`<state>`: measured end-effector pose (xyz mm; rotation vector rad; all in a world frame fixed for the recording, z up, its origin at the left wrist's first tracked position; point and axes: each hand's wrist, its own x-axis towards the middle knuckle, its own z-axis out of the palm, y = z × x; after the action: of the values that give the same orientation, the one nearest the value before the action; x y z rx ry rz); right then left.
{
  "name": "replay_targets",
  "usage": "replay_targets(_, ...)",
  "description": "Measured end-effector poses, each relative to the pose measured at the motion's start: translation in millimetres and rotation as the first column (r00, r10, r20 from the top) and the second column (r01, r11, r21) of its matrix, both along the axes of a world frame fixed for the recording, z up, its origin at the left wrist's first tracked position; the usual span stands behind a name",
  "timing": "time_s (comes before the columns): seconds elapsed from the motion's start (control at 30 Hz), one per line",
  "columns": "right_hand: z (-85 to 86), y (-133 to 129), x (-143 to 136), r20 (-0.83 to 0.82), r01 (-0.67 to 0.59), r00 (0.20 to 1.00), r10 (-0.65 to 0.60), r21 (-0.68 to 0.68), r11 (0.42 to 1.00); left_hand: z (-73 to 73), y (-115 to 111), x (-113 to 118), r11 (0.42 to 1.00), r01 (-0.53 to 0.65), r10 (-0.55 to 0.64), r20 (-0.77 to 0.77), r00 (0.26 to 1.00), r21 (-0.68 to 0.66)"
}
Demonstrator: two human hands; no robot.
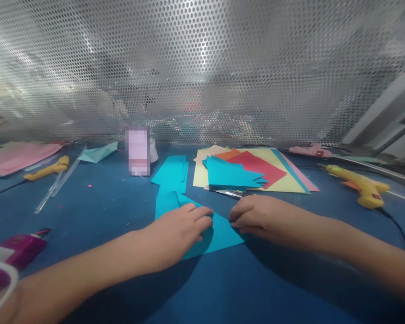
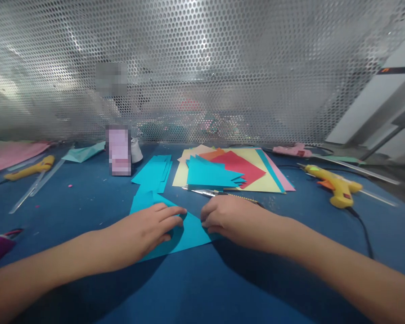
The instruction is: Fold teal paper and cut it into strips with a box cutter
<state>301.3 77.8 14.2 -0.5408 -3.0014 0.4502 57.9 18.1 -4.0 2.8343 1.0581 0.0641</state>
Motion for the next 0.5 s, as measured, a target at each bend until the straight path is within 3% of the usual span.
replay_targets(0.27, 7.7, 7, 11, 0.103, 0.01, 0.995, -0.002, -0.077, 0.997, 11.9, -3, 10, 0.996, -0.069, 0.07, 0.005, 0.998, -0.062)
replay_targets(0.5, 10.0, 13, 26, 0.161, -0.098, 0.982, 0.102, -0.036, 0.995, 7.7, -1, 13, 0.997, -0.07, 0.07, 0.012, 0.997, -0.032)
